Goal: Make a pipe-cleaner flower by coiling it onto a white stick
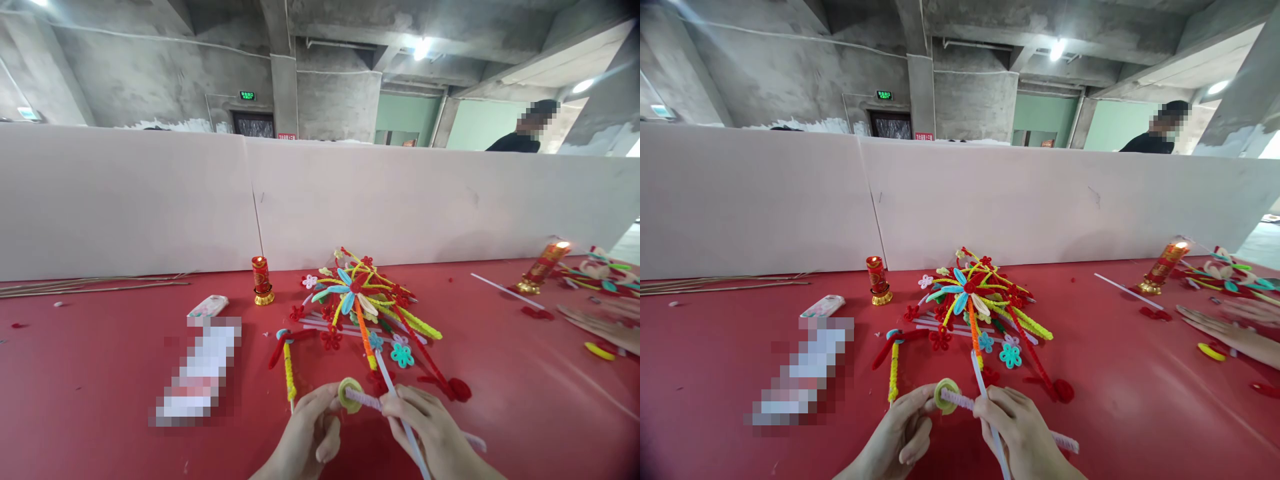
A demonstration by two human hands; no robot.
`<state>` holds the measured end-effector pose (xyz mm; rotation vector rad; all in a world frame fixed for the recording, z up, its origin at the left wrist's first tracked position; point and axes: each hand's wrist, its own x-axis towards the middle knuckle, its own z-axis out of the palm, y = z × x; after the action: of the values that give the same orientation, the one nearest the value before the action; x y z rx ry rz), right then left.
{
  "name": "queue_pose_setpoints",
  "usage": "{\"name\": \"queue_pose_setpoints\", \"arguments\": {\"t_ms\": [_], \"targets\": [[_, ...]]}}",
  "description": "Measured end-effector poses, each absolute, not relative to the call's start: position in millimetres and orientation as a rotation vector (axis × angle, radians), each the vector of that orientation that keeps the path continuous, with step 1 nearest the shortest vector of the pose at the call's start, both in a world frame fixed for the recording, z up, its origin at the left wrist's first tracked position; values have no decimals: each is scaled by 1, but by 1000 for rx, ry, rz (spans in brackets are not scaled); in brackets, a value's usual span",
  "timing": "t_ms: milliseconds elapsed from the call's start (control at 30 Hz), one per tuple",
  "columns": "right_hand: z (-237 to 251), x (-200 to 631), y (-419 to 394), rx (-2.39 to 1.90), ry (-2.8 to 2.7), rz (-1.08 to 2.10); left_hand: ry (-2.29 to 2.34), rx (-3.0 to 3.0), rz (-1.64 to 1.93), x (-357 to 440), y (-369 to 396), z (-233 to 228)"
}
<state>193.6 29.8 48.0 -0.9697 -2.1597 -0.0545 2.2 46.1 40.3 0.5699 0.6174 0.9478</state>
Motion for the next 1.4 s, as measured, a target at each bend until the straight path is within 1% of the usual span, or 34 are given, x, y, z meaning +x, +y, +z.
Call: {"name": "queue_pose_setpoints", "arguments": {"t_ms": [67,133,267,433,633,833,1000,1100,1233,1400], "targets": [[50,192,29,-991,-2129,-39,623,582,958,3,45,41],[53,192,28,-1031,-2105,49,625,580,966,3,45,41],[57,197,29,-1097,-1944,387,675,565,975,3,45,42],[66,200,28,-1122,-1585,857,706,625,979,3,44,43],[68,186,19,-1066,-1301,1005,754,782,979,9,40,39],[50,167,6,-1011,-1352,1181,766,1012,882,11,35,43],[27,150,1,-974,-1393,1168,845,993,880,14,34,41],[19,152,5,-968,-1533,1004,890,930,904,15,34,38],[20,164,12,-982,-1659,721,908,978,833,14,31,42],[29,169,19,-979,-1580,715,934,1142,740,13,27,47]]}}
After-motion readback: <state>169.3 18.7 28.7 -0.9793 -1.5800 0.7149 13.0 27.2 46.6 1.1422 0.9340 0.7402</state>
